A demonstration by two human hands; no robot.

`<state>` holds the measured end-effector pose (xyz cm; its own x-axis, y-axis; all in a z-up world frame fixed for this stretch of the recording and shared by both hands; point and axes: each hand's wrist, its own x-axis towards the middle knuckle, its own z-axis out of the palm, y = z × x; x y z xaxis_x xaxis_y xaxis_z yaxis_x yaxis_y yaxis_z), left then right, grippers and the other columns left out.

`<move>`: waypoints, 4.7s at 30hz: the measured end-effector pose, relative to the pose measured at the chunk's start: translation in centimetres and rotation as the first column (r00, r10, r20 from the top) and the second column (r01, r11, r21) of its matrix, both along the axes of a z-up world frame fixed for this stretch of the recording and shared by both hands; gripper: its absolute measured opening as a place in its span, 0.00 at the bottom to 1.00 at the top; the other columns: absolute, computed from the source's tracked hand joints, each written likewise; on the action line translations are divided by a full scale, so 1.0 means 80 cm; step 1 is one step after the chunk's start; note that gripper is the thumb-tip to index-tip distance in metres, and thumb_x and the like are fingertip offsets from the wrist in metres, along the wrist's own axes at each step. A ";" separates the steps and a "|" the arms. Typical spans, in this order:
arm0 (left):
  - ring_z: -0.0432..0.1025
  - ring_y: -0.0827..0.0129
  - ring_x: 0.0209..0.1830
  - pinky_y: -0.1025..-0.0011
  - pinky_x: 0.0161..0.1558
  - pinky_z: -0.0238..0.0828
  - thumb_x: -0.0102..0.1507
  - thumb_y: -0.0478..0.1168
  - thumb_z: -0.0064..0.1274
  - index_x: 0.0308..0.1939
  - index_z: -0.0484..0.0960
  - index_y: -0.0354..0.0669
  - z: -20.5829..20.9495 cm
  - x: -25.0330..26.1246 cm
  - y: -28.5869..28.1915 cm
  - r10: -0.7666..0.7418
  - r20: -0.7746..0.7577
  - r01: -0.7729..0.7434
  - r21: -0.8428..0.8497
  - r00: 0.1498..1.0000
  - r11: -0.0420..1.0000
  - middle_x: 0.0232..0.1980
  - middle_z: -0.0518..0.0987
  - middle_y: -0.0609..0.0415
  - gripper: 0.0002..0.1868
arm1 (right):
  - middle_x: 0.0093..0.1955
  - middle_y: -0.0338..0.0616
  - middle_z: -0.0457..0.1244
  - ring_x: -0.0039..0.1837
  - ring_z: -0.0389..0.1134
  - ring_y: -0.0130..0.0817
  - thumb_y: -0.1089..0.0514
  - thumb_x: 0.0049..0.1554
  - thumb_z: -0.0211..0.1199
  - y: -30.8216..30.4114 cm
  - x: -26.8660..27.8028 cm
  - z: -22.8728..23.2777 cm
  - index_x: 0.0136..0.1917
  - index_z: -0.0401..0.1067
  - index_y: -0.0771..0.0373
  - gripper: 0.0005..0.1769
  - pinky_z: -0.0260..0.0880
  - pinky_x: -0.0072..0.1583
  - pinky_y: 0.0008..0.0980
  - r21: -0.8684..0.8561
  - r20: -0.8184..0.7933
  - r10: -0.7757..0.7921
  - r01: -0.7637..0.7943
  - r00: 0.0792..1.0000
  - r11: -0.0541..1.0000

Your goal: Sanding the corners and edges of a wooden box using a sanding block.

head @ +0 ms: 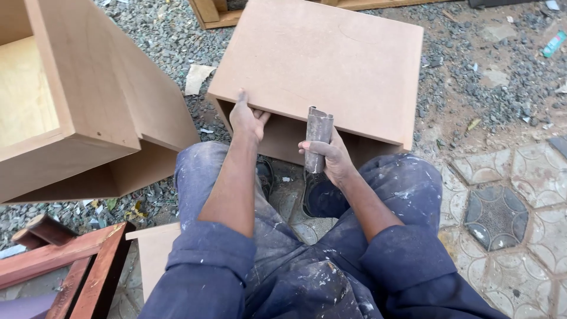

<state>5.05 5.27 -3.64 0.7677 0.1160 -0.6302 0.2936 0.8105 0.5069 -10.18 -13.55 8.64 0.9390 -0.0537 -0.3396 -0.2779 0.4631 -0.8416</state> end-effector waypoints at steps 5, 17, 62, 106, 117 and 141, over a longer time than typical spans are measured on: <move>0.72 0.33 0.60 0.27 0.63 0.63 0.66 0.40 0.59 0.65 0.65 0.38 -0.050 0.034 0.012 0.179 0.024 -0.178 -0.030 0.984 0.984 0.60 0.76 0.31 0.28 | 0.40 0.57 0.69 0.44 0.75 0.45 0.67 0.47 0.68 -0.010 0.019 -0.010 0.53 0.68 0.62 0.20 0.79 0.50 0.42 0.206 -0.007 -0.015 0.016 1.000 0.978; 0.74 0.29 0.53 0.32 0.54 0.73 0.62 0.27 0.60 0.59 0.67 0.29 -0.013 -0.076 -0.039 0.077 0.021 -0.074 -0.102 0.997 0.992 0.54 0.77 0.29 0.25 | 0.40 0.56 0.67 0.42 0.72 0.45 0.63 0.47 0.65 -0.054 0.000 0.035 0.53 0.67 0.65 0.19 0.76 0.49 0.39 0.353 -0.103 -0.258 0.278 0.961 0.893; 0.73 0.52 0.63 0.53 0.68 0.62 0.65 0.78 0.27 0.77 0.54 0.41 0.113 -0.235 0.006 -0.600 -0.282 0.607 0.655 0.749 0.450 0.67 0.73 0.35 0.52 | 0.47 0.51 0.69 0.46 0.75 0.42 0.58 0.51 0.63 0.075 -0.073 0.015 0.69 0.68 0.66 0.32 0.80 0.54 0.43 0.396 -0.021 0.276 -0.245 0.961 0.885; 0.30 0.46 0.84 0.50 0.81 0.21 0.71 0.52 0.35 0.80 0.34 0.29 0.144 -0.152 0.096 -0.148 0.061 0.102 0.468 0.987 0.878 0.83 0.34 0.32 0.43 | 0.60 0.54 0.56 0.62 0.64 0.61 0.31 0.51 0.70 0.113 -0.110 0.097 0.81 0.55 0.45 0.51 0.61 0.64 0.52 -0.975 -0.218 0.359 -0.216 0.908 -0.046; 0.41 0.48 0.84 0.35 0.76 0.31 0.63 0.78 0.25 0.81 0.43 0.43 0.100 -0.127 0.154 -0.098 0.009 0.098 -0.012 0.995 0.995 0.85 0.39 0.47 0.55 | 0.60 0.47 0.55 0.65 0.58 0.48 0.30 0.57 0.64 0.249 0.082 -0.007 0.77 0.52 0.49 0.45 0.58 0.62 0.46 -0.902 -0.360 0.520 -0.146 0.775 -0.407; 0.51 0.44 0.80 0.48 0.78 0.46 0.68 0.50 0.52 0.75 0.64 0.42 0.019 -0.108 0.121 -0.163 -0.056 0.162 0.616 0.985 0.771 0.78 0.60 0.36 0.33 | 0.67 0.56 0.59 0.77 0.50 0.57 0.22 0.59 0.52 0.179 0.023 0.022 0.81 0.56 0.44 0.45 0.47 0.74 0.54 -0.935 -0.355 0.485 -0.291 0.799 -0.206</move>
<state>-3.60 14.93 -2.14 0.8109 0.3526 -0.4670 0.3920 0.2653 0.8809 -8.35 0.74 10.38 0.9448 0.1775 -0.2754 0.0860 -0.9454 -0.3144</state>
